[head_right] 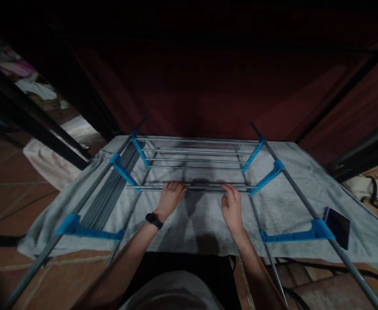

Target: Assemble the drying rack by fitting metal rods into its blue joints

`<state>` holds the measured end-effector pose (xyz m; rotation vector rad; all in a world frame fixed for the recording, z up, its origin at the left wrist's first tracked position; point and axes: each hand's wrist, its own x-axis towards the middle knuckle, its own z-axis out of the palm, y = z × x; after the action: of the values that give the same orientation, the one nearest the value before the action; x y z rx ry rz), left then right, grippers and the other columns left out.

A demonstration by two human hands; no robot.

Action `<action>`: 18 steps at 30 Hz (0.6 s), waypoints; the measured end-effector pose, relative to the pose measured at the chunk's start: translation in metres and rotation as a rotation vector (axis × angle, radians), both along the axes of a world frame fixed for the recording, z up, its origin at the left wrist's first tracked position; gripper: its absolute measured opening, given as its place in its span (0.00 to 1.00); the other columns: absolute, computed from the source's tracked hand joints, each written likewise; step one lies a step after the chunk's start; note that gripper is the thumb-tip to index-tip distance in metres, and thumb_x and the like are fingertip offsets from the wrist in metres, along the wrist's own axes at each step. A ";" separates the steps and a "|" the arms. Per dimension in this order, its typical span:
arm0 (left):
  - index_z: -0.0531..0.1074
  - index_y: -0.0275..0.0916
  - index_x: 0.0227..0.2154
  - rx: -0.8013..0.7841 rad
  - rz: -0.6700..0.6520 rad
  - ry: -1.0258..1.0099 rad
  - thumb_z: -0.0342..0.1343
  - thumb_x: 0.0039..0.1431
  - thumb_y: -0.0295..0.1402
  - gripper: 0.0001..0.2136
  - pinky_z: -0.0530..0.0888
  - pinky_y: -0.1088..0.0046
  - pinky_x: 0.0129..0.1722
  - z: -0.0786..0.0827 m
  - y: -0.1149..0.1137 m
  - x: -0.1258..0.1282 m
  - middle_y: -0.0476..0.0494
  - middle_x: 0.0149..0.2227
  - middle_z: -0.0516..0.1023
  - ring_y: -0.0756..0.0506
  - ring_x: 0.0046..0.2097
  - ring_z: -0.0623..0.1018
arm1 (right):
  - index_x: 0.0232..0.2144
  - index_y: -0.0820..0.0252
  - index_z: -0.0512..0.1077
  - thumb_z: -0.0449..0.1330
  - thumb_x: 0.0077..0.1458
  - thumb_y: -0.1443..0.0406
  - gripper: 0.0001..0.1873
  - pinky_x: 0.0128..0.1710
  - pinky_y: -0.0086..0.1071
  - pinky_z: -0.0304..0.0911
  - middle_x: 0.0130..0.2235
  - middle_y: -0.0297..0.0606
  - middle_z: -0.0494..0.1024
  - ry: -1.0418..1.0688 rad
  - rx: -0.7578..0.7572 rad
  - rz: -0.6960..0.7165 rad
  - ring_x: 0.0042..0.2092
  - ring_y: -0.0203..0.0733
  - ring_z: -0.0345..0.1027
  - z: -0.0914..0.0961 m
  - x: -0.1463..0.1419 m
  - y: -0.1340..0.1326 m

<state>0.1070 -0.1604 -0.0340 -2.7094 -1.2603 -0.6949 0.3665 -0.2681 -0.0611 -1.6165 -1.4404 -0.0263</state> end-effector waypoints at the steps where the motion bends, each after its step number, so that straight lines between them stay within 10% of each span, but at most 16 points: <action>1: 0.77 0.38 0.44 -0.005 0.004 -0.002 0.53 0.71 0.35 0.10 0.66 0.59 0.47 0.001 -0.001 0.000 0.38 0.40 0.82 0.38 0.44 0.78 | 0.58 0.54 0.71 0.50 0.62 0.69 0.24 0.61 0.51 0.63 0.56 0.45 0.74 -0.052 -0.021 0.054 0.59 0.50 0.66 0.004 -0.009 0.005; 18: 0.74 0.41 0.55 -0.036 0.009 -0.155 0.51 0.70 0.29 0.15 0.67 0.51 0.58 -0.004 -0.009 -0.013 0.33 0.53 0.79 0.36 0.55 0.76 | 0.53 0.52 0.77 0.54 0.69 0.66 0.16 0.50 0.43 0.66 0.46 0.42 0.79 -0.432 -0.321 0.351 0.46 0.48 0.74 0.014 -0.047 0.064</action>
<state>0.0936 -0.1694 -0.0376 -2.7226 -1.3275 -0.9053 0.3196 -0.2037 -0.0472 -1.6502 -2.1381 0.0650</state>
